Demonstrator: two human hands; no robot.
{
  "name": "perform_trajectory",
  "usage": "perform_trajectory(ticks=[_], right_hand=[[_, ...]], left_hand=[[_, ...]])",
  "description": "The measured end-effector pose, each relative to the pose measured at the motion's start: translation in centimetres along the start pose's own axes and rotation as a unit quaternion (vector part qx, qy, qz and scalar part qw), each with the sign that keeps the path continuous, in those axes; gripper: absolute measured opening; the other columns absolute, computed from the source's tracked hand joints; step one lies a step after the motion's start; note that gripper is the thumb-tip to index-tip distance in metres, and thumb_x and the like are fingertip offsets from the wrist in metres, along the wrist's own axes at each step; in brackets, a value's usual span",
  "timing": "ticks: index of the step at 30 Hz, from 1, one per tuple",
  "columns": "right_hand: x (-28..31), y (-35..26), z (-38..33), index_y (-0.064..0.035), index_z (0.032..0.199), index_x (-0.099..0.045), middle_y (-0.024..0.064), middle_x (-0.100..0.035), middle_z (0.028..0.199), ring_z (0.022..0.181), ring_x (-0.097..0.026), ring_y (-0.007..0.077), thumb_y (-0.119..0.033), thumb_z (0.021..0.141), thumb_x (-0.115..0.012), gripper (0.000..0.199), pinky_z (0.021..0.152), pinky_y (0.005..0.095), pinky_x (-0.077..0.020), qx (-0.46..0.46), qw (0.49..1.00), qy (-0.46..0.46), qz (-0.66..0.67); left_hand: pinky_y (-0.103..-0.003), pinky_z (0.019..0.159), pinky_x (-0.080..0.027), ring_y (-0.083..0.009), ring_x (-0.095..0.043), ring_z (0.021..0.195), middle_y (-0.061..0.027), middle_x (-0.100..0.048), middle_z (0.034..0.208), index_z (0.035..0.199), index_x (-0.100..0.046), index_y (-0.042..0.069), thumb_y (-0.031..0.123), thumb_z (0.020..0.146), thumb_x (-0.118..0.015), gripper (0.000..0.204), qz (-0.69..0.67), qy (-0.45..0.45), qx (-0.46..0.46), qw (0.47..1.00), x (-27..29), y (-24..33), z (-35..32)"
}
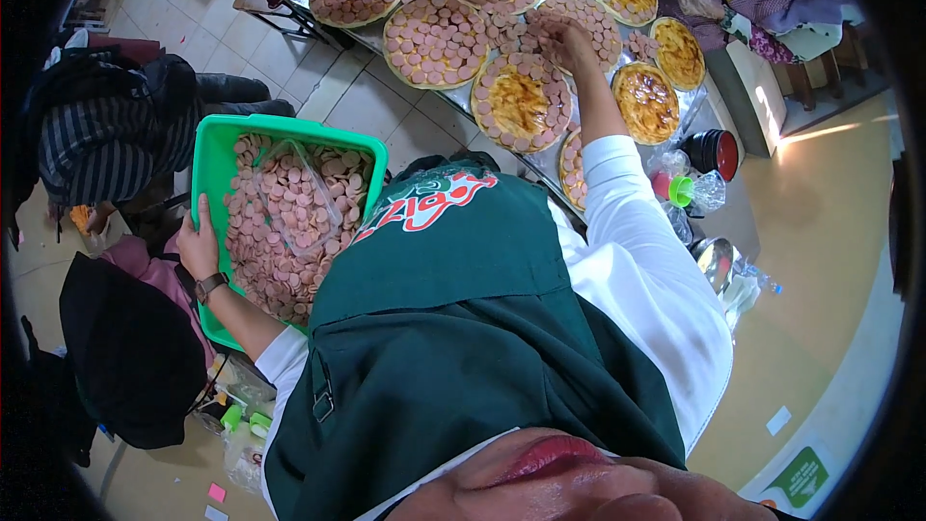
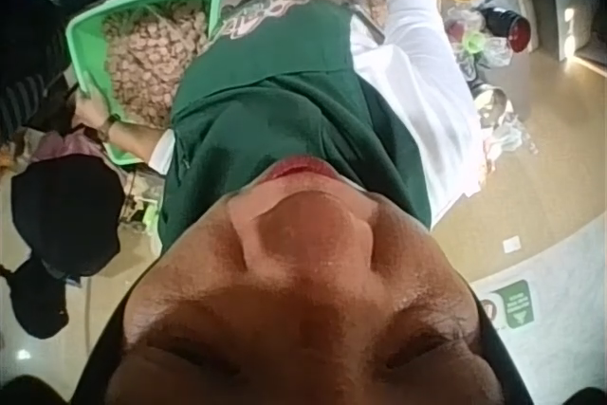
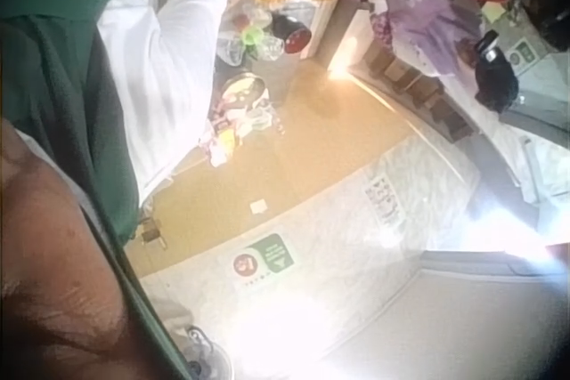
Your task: Placing sliced meat toppings onto dough rounds at a prep table.
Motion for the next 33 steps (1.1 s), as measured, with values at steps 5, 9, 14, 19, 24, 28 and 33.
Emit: perform_trajectory(ticks=[5, 9, 14, 19, 24, 28, 33], right_hand=[[1.0, -0.9, -0.4, 0.0009, 0.104, -0.063, 0.0092, -0.066, 0.089, 0.073, -0.064, 0.0172, -0.001, 0.085, -0.059, 0.02, 0.061, 0.0269, -0.0507, 0.113, 0.933, 0.119, -0.32], [-0.7, -1.8, -1.7, 0.0008, 0.1, -0.065, 0.0069, -0.068, 0.086, 0.07, -0.065, 0.0149, -0.001, 0.083, -0.064, 0.017, 0.062, 0.0243, -0.051, 0.179, 0.88, 0.063, -0.436], [-3.4, 2.9, -4.2, -0.002, 0.099, -0.068, 0.0051, -0.069, 0.087, 0.081, -0.066, 0.015, -0.003, 0.08, -0.068, 0.019, 0.069, 0.0261, -0.0521, 0.006, 0.929, -0.1, -0.356], [-5.0, 3.6, -4.9, -0.004, 0.096, -0.069, 0.0075, -0.069, 0.086, 0.081, -0.066, 0.016, -0.015, 0.076, -0.072, 0.023, 0.075, 0.0286, -0.0507, 0.089, 0.816, -0.069, -0.568], [-6.0, 2.9, -5.5, -0.0027, 0.091, -0.07, 0.0108, -0.069, 0.08, 0.077, -0.066, 0.0189, -0.009, 0.073, -0.073, 0.019, 0.071, 0.0306, -0.0514, 0.122, 0.808, -0.069, -0.572], [-3.9, 5.1, -3.9, -0.0032, 0.092, -0.071, 0.0109, -0.07, 0.081, 0.077, -0.067, 0.0189, -0.008, 0.072, -0.073, 0.021, 0.071, 0.0304, -0.0515, 0.072, 0.87, -0.095, -0.478], [-5.7, 6.5, -4.5, -0.0017, 0.1, -0.07, 0.008, -0.071, 0.09, 0.08, -0.065, 0.0148, -0.008, 0.076, -0.073, 0.025, 0.076, 0.0286, -0.0511, 0.084, 0.804, -0.104, -0.58]], left_hand=[[-0.042, 0.082, -0.048, -0.0367, -0.064, 0.097, -0.0226, -0.067, 0.101, 0.112, -0.066, 0.005, 0.063, 0.087, -0.051, 0.065, -0.014, -0.02, -0.006, 1.0, 0.4, 1.0, -0.1], [-0.042, 0.081, -0.048, -0.0364, -0.064, 0.096, -0.0228, -0.067, 0.099, 0.112, -0.066, 0.005, 0.062, 0.087, -0.052, 0.065, -0.009, 0.005, -0.012, 1.0, 0.2, 0.2, 0.0], [-0.042, 0.081, -0.048, -0.0359, -0.065, 0.095, -0.0226, -0.068, 0.097, 0.112, -0.066, 0.005, 0.062, 0.086, -0.053, 0.064, -0.022, -0.007, -0.003, 1.0, -0.2, -0.3, 0.3], [-0.041, 0.08, -0.048, -0.0356, -0.065, 0.094, -0.0224, -0.068, 0.097, 0.112, -0.066, 0.005, 0.063, 0.085, -0.053, 0.066, -0.022, -0.004, -0.001, 1.0, -0.2, -0.3, 0.4], [-0.045, 0.081, -0.048, -0.0395, -0.063, 0.096, -0.024, -0.067, 0.098, 0.111, -0.067, 0.007, 0.065, 0.085, -0.051, 0.065, -0.011, -0.005, 0.01, 1.0, -0.1, -0.1, 0.1], [-0.045, 0.082, -0.048, -0.0392, -0.063, 0.097, -0.0237, -0.067, 0.099, 0.112, -0.067, 0.007, 0.065, 0.085, -0.052, 0.066, -0.019, 0.012, 0.006, 1.0, -0.5, -0.9, 0.4], [-0.045, 0.084, -0.047, -0.039, -0.062, 0.101, -0.0242, -0.066, 0.103, 0.115, -0.065, 0.006, 0.067, 0.084, -0.05, 0.07, -0.012, -0.02, 0.022, 0.999, -1.1, -1.4, 0.7]])
Point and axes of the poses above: each hand's wrist, its own z-axis towards the middle knuckle, its own x-axis out of the back of the hand, y = z × x, the point moved 8 cm from there along z, towards the middle knuckle
